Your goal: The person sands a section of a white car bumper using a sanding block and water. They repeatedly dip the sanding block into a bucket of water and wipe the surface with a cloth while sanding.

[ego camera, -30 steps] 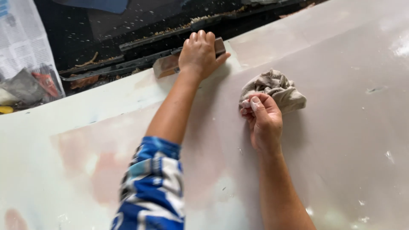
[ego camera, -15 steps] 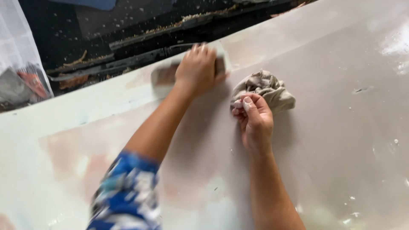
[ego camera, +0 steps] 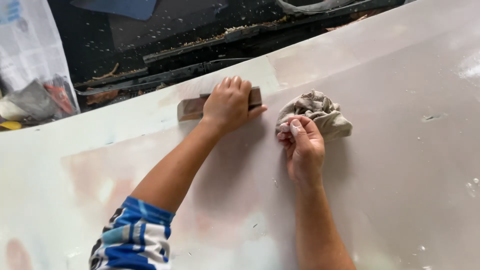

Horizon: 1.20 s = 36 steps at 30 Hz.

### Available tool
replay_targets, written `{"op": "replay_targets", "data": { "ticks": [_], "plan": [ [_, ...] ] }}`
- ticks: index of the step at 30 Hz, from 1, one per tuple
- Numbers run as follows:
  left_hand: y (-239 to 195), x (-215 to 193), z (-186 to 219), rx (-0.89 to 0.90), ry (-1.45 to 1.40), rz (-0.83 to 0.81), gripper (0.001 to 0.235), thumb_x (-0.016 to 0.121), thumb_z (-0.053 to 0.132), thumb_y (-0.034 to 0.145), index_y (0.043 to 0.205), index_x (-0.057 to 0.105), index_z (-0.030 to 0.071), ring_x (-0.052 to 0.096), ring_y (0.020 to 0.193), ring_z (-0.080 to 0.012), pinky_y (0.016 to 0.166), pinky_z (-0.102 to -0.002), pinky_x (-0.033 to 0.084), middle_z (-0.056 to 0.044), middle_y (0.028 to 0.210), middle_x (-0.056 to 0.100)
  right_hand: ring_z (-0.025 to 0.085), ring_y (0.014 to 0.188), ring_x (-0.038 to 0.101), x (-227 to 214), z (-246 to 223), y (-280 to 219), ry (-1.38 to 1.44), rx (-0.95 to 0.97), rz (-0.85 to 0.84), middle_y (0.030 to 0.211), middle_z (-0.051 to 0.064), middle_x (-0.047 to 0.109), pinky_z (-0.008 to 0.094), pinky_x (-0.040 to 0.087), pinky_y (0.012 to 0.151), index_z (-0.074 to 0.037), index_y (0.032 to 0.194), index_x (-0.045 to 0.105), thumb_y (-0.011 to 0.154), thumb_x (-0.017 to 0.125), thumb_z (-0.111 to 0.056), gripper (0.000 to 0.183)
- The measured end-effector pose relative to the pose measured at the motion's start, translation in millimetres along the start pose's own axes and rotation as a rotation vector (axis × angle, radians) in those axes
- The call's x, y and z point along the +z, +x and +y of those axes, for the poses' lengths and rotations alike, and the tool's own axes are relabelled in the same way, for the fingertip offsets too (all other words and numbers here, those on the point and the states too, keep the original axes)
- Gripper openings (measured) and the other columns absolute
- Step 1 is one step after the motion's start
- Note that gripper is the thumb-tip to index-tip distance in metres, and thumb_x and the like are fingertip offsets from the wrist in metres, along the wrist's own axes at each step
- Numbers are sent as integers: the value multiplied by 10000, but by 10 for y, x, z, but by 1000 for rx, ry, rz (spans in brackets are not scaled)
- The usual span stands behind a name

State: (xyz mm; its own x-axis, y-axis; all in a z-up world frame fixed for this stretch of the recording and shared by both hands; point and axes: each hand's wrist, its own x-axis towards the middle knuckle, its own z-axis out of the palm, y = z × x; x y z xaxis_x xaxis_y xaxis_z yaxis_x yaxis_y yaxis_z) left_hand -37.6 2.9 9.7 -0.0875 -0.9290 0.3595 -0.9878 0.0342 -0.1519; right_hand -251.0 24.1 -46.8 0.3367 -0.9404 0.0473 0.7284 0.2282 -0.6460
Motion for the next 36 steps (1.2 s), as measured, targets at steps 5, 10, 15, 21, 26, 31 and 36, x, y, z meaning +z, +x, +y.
{"op": "replay_targets", "data": {
  "ticks": [5,10,15,21,26,31,36],
  "plan": [
    [643,391,-72,-53,-46,110,793,628,719,882,1220,587,3,592,1099,-359,885,-492,502,-200,1139,623,109,787,604,36,40,0,-103,8,24,919,38,667,270,530,755,-42,1069,627,1041,592,-121,91],
    [380,136,49,-72,-23,15,730,616,708,885,1141,592,24,594,1110,-344,936,-471,505,-175,1144,621,119,800,620,0,12,-26,-66,12,19,921,36,665,281,540,767,-50,1073,631,1031,583,-121,96],
    [42,1,71,-21,-49,-116,721,610,708,904,1106,600,16,608,1070,-353,925,-480,510,-187,1094,630,117,780,602,-28,44,25,-53,12,44,908,40,662,269,522,743,-45,1075,636,1051,588,-132,102],
    [666,299,112,-41,-38,118,712,623,692,880,1113,623,19,625,1031,-339,846,-476,518,-167,1070,643,105,798,601,-42,67,-9,-106,7,8,909,28,663,263,528,761,-52,1075,636,1049,597,-141,100],
    [-103,-64,149,-21,-46,-72,704,617,714,906,1075,615,31,621,1049,-331,915,-462,526,-170,1070,638,115,791,604,-29,59,16,-7,13,23,912,31,663,277,534,770,-53,1071,638,1042,604,-136,94],
    [609,312,51,-35,-44,19,679,630,694,914,1101,610,42,615,1057,-338,888,-472,522,-173,1094,633,112,795,609,-11,55,1,-107,18,28,914,31,671,271,534,773,-53,1074,637,1040,602,-138,97],
    [638,296,64,-78,-5,143,726,652,692,847,1117,601,20,615,1025,-345,838,-476,523,-172,1071,634,117,801,622,-51,18,-28,-28,43,35,906,39,675,282,546,777,-55,1079,640,1031,596,-137,106]
  ]
}}
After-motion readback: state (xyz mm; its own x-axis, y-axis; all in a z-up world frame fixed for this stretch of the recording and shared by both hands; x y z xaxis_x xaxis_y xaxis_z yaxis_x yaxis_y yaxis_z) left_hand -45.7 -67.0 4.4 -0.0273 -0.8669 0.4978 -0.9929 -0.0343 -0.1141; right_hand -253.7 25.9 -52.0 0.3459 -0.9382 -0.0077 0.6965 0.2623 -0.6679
